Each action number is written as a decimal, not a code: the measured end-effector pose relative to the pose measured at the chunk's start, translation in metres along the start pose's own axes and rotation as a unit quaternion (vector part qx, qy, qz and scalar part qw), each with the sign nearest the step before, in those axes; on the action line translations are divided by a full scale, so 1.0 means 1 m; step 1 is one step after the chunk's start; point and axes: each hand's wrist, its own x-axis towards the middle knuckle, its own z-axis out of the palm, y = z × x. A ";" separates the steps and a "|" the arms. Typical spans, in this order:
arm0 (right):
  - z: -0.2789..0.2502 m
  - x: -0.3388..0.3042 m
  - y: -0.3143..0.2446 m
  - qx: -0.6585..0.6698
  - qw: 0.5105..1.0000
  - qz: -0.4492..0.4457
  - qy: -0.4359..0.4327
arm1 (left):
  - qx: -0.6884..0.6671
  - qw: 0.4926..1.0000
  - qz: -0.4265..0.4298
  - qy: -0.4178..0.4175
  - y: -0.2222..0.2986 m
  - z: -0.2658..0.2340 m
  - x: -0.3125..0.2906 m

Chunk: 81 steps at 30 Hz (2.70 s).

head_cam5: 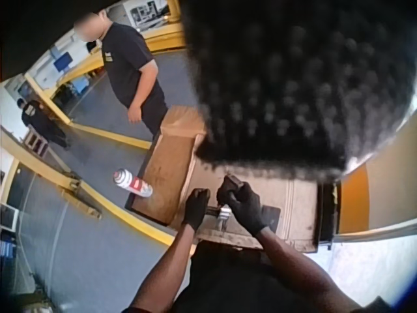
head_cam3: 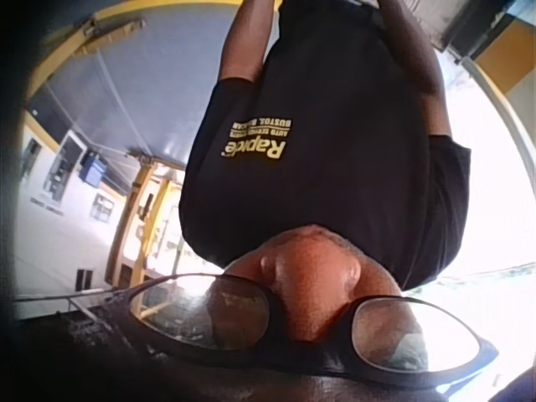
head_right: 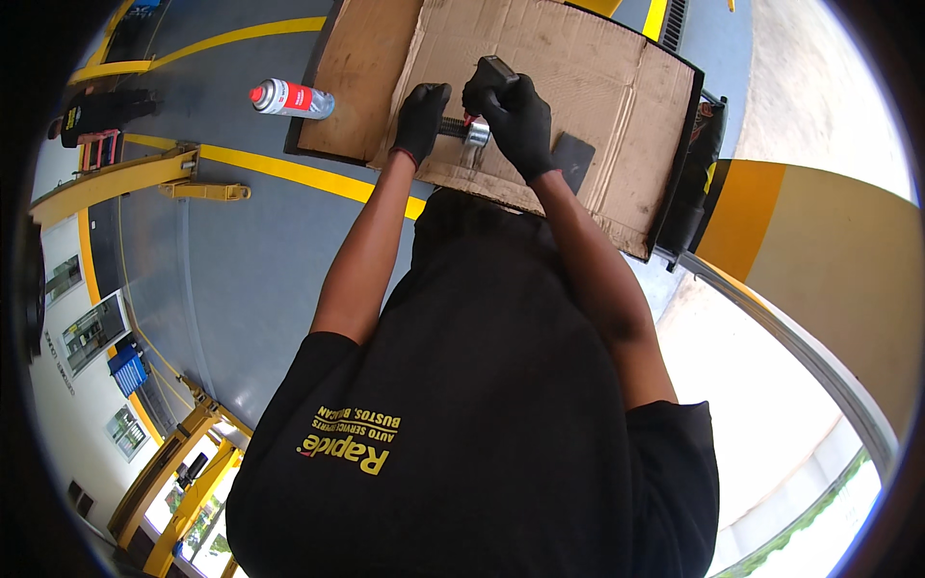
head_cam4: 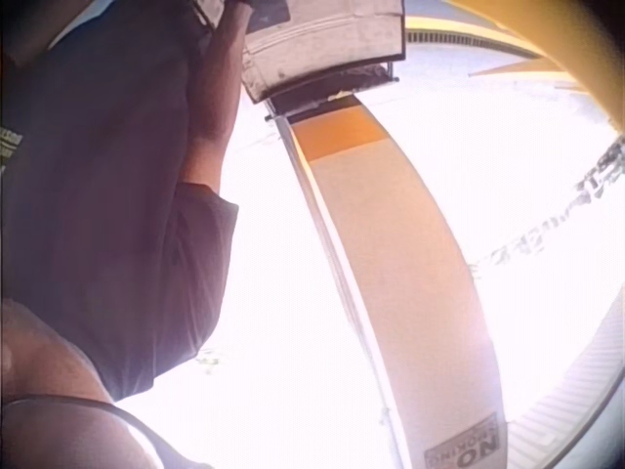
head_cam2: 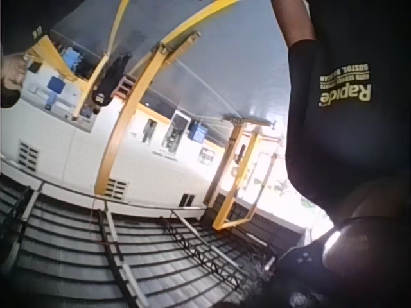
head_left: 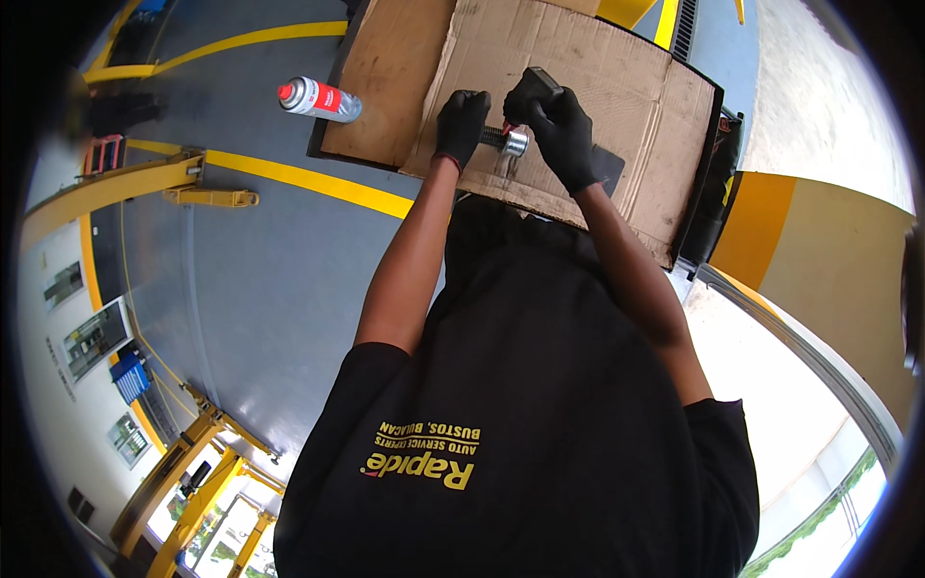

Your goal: The person assembles a mechanical component on a cardboard-covered workbench. They use a spray lubricant and a small bottle of red fluid to treat the parts, then screw a threaded rod into a cylindrical housing. The person handles the assembled unit, inspecting it before placing it back on the table.

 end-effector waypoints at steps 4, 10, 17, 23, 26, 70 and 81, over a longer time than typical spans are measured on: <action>-0.003 0.002 0.006 -0.040 0.999 0.012 -0.016 | 0.003 1.000 -0.007 -0.001 0.012 0.000 -0.006; -0.002 0.003 0.012 -0.023 0.999 -0.042 -0.006 | 0.001 1.000 -0.007 -0.005 0.021 -0.003 -0.011; 0.000 0.002 0.012 -0.094 0.995 -0.042 -0.007 | 0.002 1.000 0.012 -0.001 0.012 -0.002 -0.008; 0.002 0.002 0.015 -0.034 0.999 -0.024 0.012 | 0.001 1.000 0.007 0.000 0.006 -0.002 -0.005; 0.001 -0.001 0.007 -0.038 0.999 -0.001 0.014 | -0.014 1.000 0.004 -0.007 0.008 -0.002 -0.008; 0.012 0.004 0.030 0.103 0.987 0.121 0.031 | 0.013 0.991 0.131 0.028 0.001 -0.008 -0.032; -0.002 0.008 0.026 0.118 0.985 0.122 0.024 | 0.030 0.989 0.143 0.038 0.001 -0.009 -0.038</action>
